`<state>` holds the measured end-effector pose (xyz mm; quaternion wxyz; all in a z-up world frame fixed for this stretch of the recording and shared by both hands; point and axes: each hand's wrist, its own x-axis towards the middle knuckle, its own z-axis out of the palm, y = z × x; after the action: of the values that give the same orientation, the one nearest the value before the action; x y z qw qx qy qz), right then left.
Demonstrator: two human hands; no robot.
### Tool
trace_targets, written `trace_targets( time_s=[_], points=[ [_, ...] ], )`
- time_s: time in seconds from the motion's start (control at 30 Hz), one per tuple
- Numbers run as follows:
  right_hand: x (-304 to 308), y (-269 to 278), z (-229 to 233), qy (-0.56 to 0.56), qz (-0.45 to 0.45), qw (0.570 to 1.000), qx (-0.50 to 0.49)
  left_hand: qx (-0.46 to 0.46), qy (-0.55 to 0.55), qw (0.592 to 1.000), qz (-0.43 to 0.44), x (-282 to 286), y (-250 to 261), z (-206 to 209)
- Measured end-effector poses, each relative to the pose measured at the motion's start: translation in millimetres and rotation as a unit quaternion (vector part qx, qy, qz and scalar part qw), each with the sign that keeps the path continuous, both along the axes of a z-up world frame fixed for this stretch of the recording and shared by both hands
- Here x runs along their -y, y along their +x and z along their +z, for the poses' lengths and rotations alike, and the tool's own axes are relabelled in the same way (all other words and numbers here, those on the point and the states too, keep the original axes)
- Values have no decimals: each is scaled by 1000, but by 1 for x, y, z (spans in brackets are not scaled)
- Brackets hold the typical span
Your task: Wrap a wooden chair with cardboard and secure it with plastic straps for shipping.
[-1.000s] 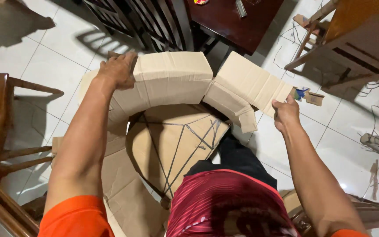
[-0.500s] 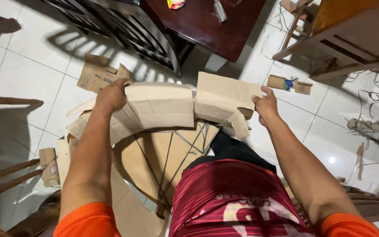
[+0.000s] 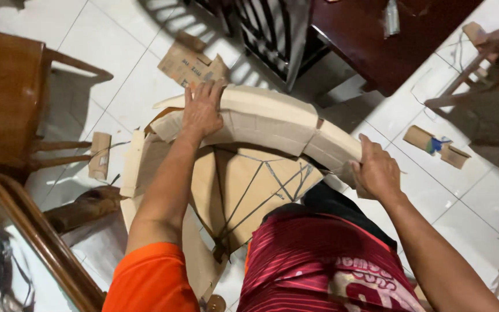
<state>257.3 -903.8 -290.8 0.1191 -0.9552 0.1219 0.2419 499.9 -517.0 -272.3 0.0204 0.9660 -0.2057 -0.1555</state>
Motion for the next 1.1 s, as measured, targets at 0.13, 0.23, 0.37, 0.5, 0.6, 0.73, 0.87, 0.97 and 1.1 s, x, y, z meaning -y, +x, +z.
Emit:
trace_targets(
  time_s=[0.13,0.23,0.37,0.5,0.6,0.73,0.87,0.97,1.1],
  points=[
    [3,1,-1,-15,1,1000,-6,-10,46,999,-3,-55,3,-24],
    [6,1,-6,-22,-4,1000,-8,22,68,997,23,-112,16,-93],
    [12,-9,-32,-57,10,998,27,311,94,945,-27,-126,5,-131],
    [4,-7,0,-63,8,997,45,369,81,925,-36,-120,0,-118],
    [7,-14,15,-45,3,998,33,320,89,943,-24,-113,-7,-94],
    [15,-29,18,-28,-18,999,-18,336,104,936,-22,-114,-8,-100],
    [26,-33,0,-8,-7,1000,-5,307,74,949,-8,-110,-7,-98],
    [24,-27,5,1,11,1000,4,67,14,997,42,-57,-15,-25],
    [18,-26,0,-11,15,999,30,110,-26,990,-84,25,-31,-5]
  ],
)
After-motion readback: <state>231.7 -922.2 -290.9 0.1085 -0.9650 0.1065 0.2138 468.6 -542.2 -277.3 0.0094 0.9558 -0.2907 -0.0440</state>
